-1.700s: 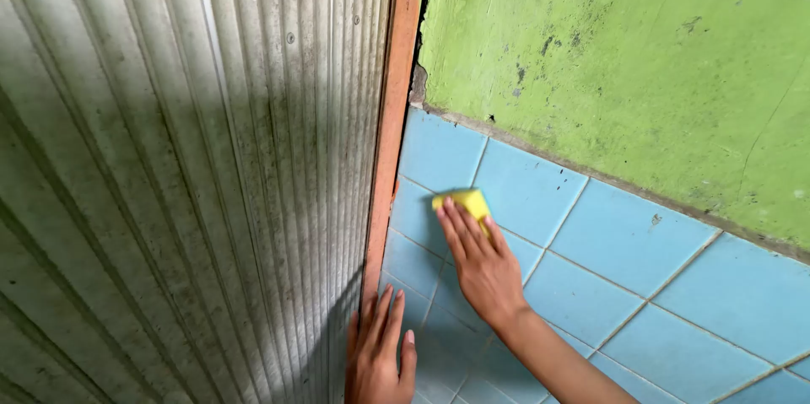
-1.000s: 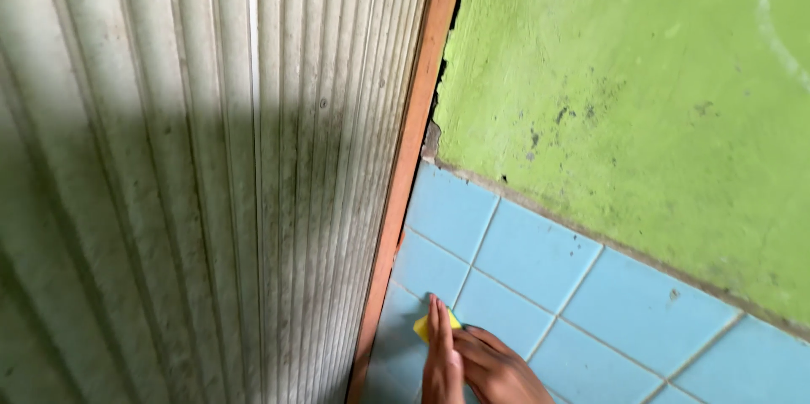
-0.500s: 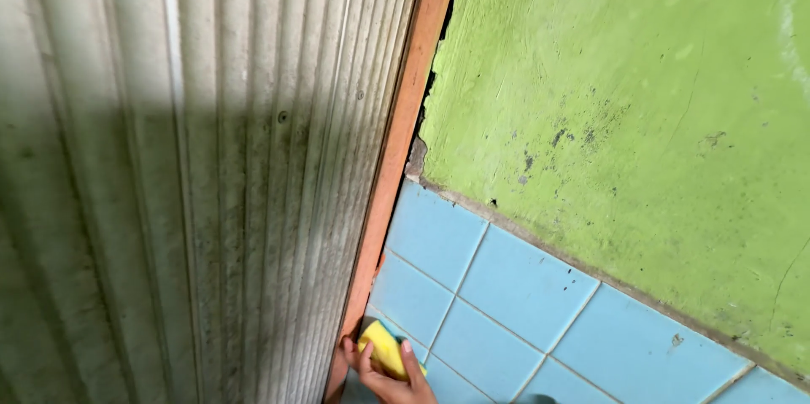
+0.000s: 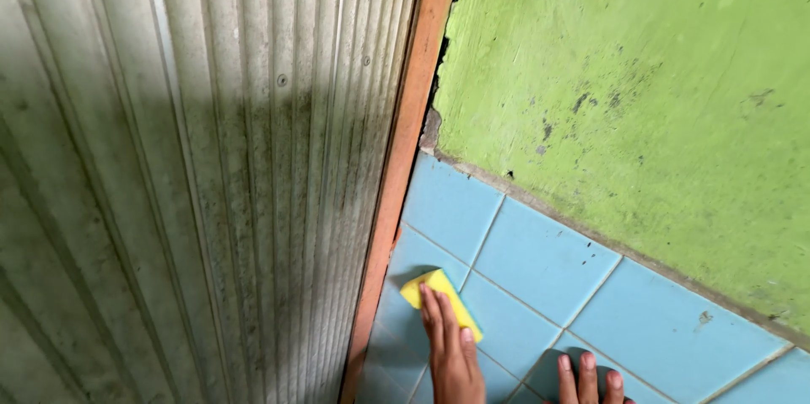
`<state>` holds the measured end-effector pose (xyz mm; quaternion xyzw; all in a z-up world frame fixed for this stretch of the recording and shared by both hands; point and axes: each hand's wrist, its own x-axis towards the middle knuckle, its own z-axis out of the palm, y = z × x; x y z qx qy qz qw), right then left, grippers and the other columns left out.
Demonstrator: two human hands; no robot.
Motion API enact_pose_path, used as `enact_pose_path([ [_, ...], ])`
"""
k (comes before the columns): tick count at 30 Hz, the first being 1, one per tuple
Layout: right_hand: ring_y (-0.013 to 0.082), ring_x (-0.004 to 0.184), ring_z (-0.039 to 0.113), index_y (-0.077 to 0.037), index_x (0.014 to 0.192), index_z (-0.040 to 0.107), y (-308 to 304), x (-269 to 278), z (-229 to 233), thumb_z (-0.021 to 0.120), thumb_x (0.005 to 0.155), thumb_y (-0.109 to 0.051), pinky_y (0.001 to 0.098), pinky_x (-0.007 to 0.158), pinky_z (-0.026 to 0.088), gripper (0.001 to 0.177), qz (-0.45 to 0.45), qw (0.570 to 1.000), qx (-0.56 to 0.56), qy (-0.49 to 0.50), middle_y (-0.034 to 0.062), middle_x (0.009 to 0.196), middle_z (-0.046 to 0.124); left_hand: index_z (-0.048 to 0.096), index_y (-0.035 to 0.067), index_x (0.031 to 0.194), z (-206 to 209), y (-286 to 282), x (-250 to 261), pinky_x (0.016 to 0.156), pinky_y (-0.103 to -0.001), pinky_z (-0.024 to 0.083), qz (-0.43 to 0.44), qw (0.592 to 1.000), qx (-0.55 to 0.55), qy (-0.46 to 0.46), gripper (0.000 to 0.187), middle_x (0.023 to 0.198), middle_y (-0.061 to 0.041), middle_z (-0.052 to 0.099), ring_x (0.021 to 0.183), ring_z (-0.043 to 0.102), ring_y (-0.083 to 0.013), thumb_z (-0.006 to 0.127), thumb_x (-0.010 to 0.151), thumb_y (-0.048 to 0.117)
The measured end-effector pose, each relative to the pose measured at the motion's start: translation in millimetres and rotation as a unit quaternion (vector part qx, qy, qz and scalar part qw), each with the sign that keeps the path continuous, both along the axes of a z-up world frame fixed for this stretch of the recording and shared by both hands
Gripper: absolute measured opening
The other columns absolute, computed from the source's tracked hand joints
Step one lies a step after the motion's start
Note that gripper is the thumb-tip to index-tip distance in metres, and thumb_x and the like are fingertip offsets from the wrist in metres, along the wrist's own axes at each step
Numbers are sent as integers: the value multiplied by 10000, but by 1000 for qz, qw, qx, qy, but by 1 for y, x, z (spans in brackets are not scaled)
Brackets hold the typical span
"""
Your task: The person scrubs light blue wall tiles with a yellow sponge, moving systematically across the surface. The person briefly rinses the sponge under a wall-mounted tap and continues scrubbing the tiles.
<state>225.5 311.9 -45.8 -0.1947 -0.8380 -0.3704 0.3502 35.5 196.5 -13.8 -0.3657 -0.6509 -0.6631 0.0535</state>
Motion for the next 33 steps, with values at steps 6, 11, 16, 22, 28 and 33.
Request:
enact_pose_path([
  [6, 485, 1476, 321, -142, 1486, 551, 41, 36, -32, 470, 953, -460, 636, 1124, 291, 626, -104, 990, 93, 4, 229, 1541, 523, 88, 34, 1602, -17, -15, -14, 1193, -432, 252, 51, 971, 3, -232, 627, 1703, -177, -35, 1551, 77, -361, 275, 1041, 243],
  [11, 480, 1517, 200, -115, 1475, 574, 33, 31, -36, 415, 964, -582, 617, 1165, 139, 710, -40, 998, 0, 40, 256, 1551, 486, 126, 56, 1620, 26, -5, -7, 1194, -420, 259, -6, 981, 38, -189, 630, 1720, -142, -13, 1572, 65, -341, 301, 1046, 250],
  [16, 418, 1544, 163, -136, 1483, 555, 18, 29, -18, 436, 943, -526, 591, 1197, 67, 676, -36, 996, -45, 72, 222, 1581, 445, 185, 19, 1597, -2, 1, -15, 1230, -439, 189, 38, 985, 99, -139, 588, 1722, -183, 68, 1588, 87, -360, 324, 1068, 235],
  [22, 397, 1536, 204, -175, 1470, 493, -42, 16, 27, 609, 822, -383, 566, 1212, 67, 691, -44, 987, -136, 72, 169, 1579, 399, 147, 4, 1599, -36, -12, -21, 1215, -428, 177, 80, 954, 20, -290, 621, 1713, -191, 45, 1574, 64, -353, 325, 1055, 247],
  [28, 338, 1444, 388, -256, 1473, 519, -52, 44, 46, 743, 738, -246, 576, 1118, 357, 769, -45, 960, -266, 68, 64, 1561, 428, 98, -5, 1606, 6, -10, -18, 1190, -415, 178, -43, 985, 49, -159, 660, 1708, -199, 9, 1557, 33, -345, 312, 1042, 262],
  [33, 380, 1371, 494, -163, 1382, 536, 8, 98, -9, 585, 906, -228, 558, 1123, 420, 483, 91, 978, -150, 111, 164, 1454, 533, 141, -2, 1595, -32, -11, -3, 1246, -414, 141, 60, 982, 83, -160, 630, 1719, -209, 56, 1595, 76, -329, 318, 1071, 300],
])
